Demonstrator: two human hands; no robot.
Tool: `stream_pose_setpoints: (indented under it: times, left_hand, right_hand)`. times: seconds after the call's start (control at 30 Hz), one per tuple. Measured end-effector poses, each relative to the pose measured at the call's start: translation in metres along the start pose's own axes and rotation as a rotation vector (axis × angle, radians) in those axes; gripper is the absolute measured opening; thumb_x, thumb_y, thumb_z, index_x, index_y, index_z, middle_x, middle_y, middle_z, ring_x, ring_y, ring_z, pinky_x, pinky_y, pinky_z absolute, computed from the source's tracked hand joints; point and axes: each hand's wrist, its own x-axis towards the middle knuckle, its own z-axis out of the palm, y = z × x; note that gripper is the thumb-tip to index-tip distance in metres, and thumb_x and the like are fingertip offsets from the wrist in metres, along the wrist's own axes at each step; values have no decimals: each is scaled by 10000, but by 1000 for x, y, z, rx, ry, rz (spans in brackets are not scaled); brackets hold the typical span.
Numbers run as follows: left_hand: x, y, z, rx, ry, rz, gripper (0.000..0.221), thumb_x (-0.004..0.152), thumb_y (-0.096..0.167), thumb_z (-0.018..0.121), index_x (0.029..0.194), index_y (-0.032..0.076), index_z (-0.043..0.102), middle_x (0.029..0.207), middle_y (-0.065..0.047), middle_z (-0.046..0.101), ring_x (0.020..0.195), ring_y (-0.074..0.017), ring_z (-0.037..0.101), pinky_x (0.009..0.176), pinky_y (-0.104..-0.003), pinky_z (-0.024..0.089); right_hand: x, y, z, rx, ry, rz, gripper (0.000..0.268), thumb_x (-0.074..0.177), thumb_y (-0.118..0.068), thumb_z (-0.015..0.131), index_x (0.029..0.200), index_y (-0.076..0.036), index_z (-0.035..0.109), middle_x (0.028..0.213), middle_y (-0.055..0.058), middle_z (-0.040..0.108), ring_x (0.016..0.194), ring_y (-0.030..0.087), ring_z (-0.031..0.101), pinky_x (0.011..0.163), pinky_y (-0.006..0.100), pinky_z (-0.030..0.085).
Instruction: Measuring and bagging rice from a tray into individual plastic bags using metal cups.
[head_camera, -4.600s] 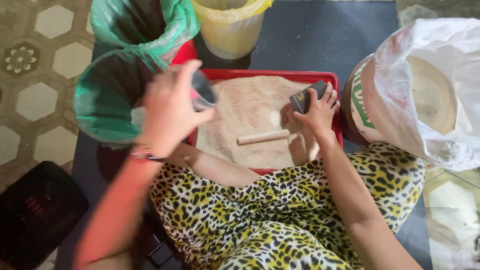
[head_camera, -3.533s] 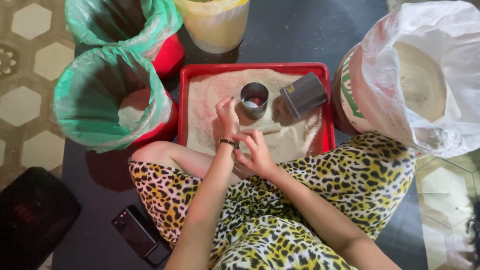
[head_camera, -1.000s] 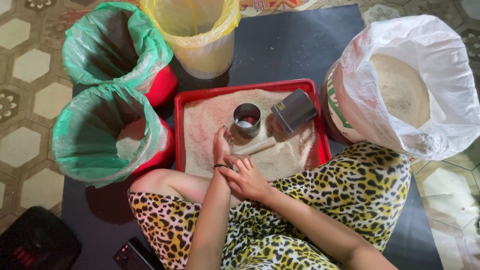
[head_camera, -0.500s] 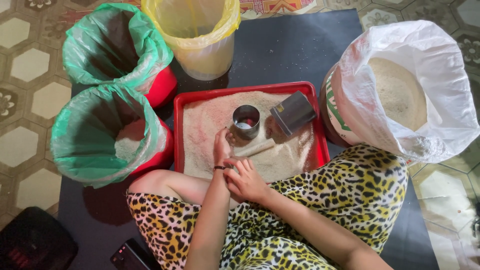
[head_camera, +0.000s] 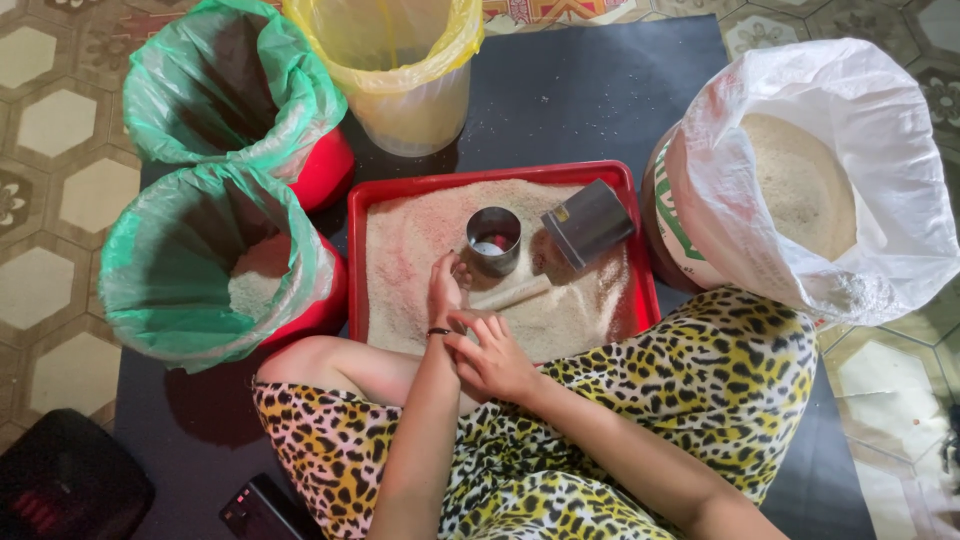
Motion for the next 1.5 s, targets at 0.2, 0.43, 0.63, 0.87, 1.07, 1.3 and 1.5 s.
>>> stream_pose_setpoints:
  times: [0.2, 0.43, 0.63, 0.87, 1.07, 1.3, 1.5]
  left_hand:
    - [-54, 32, 17, 24, -2, 4, 292, 882, 250, 711, 1122, 137, 590, 1058, 25, 586, 862, -64, 585, 663, -165, 534]
    - [-83, 48, 30, 930, 370, 326, 368, 859, 709, 597, 1060, 404, 641, 1077, 125, 747, 1063, -174, 704, 869, -311, 499]
    - [-110, 67, 49, 1327, -339, 1191, 434, 944, 386, 687, 1284, 126, 611, 1257, -129, 692, 1333, -281, 547, 1221, -468, 275]
    - [-76, 31, 16, 1917, -474, 1104, 183, 1009, 410, 546, 1134, 302, 625, 1019, 54, 664, 1015, -172, 617, 1048, -483, 373]
    - [-100, 65, 5, 1773, -445, 967, 239, 1045, 401, 487, 1161, 241, 621, 1003, 5, 678, 981, -222, 670, 927, -474, 469]
    - [-101, 121, 6, 1613, -25, 953, 325, 1071, 349, 488, 1225, 89, 607, 1012, -131, 734, 946, -339, 719, 831, -534, 536]
    - [-55, 98, 3, 1671, 26, 937, 332, 1065, 272, 460, 1320, 71, 533, 1134, -132, 694, 1067, -344, 650, 894, -600, 489]
  right_hand:
    - [8, -7, -11, 30, -29, 12, 338, 966, -227, 513, 1288, -223, 615, 1387, 124, 506, 973, 308, 521, 818, 380, 401]
    - [-3, 29, 7, 9, -51, 56, 226, 864, -312, 656, 1033, -174, 599, 1148, 125, 547, 926, 336, 528, 831, 443, 414]
    - [37, 129, -66, -320, 156, 223, 513, 818, -306, 851, 1163, -59, 563, 1251, 282, 544, 1096, 483, 567, 994, 557, 424]
    - [7, 202, -72, -464, -208, 685, 1105, 550, -496, 907, 1509, -192, 449, 1584, 393, 276, 1495, 550, 249, 1214, 621, 179]
    - [22, 188, -57, -379, -350, 839, 1227, 557, -648, 872, 1588, -262, 330, 1662, 297, 72, 1545, 482, 115, 1178, 730, 179]
    - [14, 202, -33, -380, -295, 776, 1195, 535, -768, 834, 1502, -270, 339, 1327, 216, 348, 1238, 447, 385, 955, 721, 364]
    - [24, 204, -31, -561, -137, 646, 1164, 551, -680, 808, 1550, -246, 398, 1542, 275, 232, 1342, 445, 326, 1014, 599, 306]
